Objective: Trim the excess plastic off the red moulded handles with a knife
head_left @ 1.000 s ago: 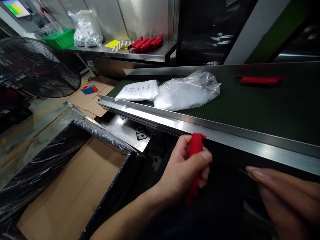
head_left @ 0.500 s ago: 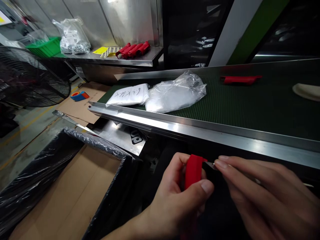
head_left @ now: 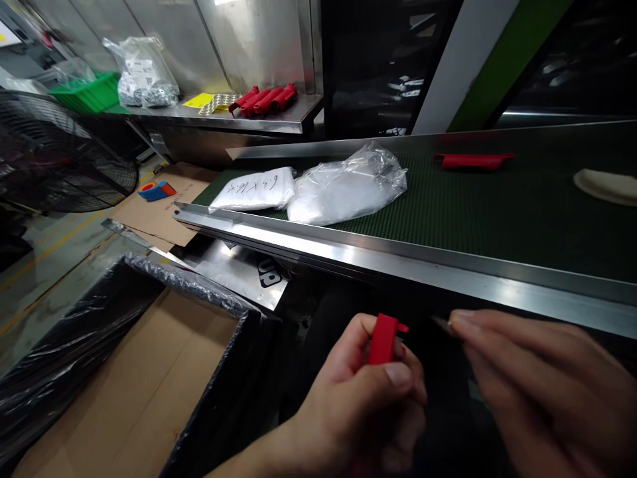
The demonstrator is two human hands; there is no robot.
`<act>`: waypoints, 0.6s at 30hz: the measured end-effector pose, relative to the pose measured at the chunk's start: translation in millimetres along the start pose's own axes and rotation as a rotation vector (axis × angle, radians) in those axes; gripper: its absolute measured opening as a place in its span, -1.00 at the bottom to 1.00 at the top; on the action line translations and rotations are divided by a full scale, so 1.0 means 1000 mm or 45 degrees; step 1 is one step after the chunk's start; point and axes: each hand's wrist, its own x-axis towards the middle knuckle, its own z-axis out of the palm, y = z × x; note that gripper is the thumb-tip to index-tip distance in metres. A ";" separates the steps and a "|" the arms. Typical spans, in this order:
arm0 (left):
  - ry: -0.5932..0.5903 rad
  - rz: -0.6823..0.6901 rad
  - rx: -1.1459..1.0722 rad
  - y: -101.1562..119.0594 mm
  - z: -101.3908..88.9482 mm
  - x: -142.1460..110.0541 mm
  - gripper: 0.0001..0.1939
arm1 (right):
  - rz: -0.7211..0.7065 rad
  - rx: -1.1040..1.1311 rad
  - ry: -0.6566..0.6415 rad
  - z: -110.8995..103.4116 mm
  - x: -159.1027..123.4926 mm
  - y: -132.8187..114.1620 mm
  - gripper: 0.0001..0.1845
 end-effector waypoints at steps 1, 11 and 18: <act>0.016 -0.019 -0.037 0.000 0.000 0.003 -0.80 | -0.035 0.032 -0.025 0.001 0.001 -0.005 -0.43; -0.106 -0.029 -0.191 -0.002 -0.003 0.010 -0.85 | -0.079 0.085 -0.073 0.006 0.005 -0.017 -0.44; -0.029 -0.087 -0.158 0.001 0.003 0.006 -0.77 | -0.061 0.060 -0.065 0.006 0.002 -0.017 -0.43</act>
